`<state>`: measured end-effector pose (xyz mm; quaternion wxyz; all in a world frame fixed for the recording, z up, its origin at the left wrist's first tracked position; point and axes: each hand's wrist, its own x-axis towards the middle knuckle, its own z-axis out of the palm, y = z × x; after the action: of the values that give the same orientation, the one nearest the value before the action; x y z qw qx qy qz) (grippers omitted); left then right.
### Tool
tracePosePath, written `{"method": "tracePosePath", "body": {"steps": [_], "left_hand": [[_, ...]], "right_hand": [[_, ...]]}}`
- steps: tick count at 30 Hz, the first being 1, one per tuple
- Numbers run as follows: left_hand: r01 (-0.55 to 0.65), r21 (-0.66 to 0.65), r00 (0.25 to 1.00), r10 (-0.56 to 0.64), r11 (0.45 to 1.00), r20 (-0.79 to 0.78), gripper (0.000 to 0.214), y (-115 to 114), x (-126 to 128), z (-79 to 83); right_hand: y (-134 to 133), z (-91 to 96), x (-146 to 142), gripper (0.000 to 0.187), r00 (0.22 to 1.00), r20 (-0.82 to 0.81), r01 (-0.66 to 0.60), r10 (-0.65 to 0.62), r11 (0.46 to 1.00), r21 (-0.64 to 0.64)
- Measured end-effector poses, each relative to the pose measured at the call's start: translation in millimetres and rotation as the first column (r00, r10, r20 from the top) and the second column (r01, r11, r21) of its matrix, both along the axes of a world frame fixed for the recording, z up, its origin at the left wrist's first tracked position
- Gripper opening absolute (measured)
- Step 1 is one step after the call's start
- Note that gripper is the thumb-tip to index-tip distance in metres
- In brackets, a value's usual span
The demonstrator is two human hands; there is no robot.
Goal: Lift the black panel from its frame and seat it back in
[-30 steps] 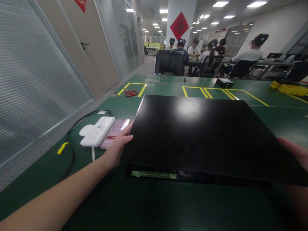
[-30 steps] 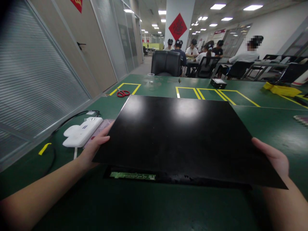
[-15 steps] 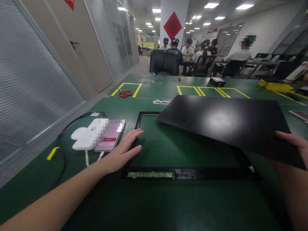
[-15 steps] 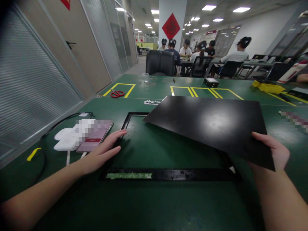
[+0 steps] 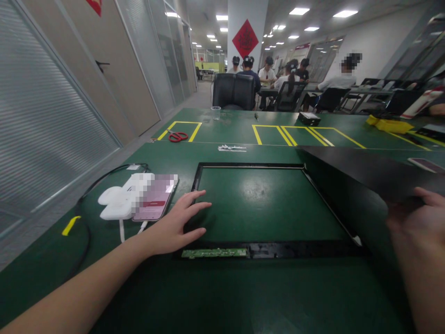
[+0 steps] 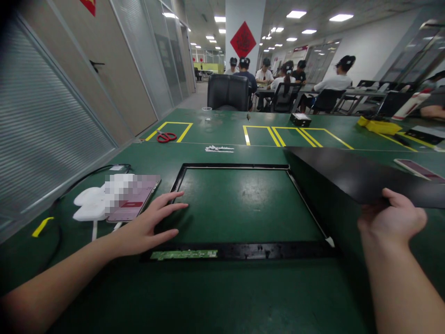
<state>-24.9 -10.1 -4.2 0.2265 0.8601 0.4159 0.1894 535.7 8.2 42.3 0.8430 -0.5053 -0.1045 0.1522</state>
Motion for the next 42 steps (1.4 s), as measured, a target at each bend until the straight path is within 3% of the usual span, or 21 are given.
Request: {"method": "tracePosePath", "body": {"steps": [3, 6, 11, 15, 20, 31, 42], "left_hand": [[0.062, 0.012, 0.997, -0.061, 0.998, -0.037, 0.068, 0, -2, 1.2], [0.112, 0.002, 0.993, -0.112, 0.994, -0.049, 0.078, -3, -3, 5.7], [0.257, -0.085, 0.958, -0.265, 0.963, -0.108, 0.108, -2, -4, 12.8], [0.305, -0.14, 0.934, -0.325, 0.942, -0.15, 0.122, -2, -3, 14.3], [0.29, -0.118, 0.94, -0.306, 0.95, -0.153, 0.112, -6, 1, 14.7], [0.251, -0.072, 0.948, -0.26, 0.965, -0.186, 0.092, -6, 5, 6.7], [0.231, -0.098, 0.966, -0.24, 0.968, -0.093, 0.092, -6, 4, 10.4]], "right_hand": [[-3, 8.3, -8, 0.019, 0.997, -0.064, 0.045, -0.042, 0.998, 0.037], [-2, 12.5, -12, 0.019, 0.993, -0.085, 0.076, -0.077, 0.997, -0.017], [0, 11.4, -13, 0.022, 0.989, -0.125, 0.061, -0.073, 0.993, -0.098], [1, 6.9, -9, 0.024, 0.983, -0.171, 0.046, -0.069, 0.99, -0.133], [2, 2.9, -6, 0.022, 0.98, -0.201, -0.024, 0.004, 0.995, -0.101], [7, -11.4, 1, 0.024, 0.963, -0.268, -0.038, -0.002, 0.989, -0.145], [4, -3.2, -7, 0.019, 0.964, -0.265, -0.022, 0.0, 0.997, -0.081]]}}
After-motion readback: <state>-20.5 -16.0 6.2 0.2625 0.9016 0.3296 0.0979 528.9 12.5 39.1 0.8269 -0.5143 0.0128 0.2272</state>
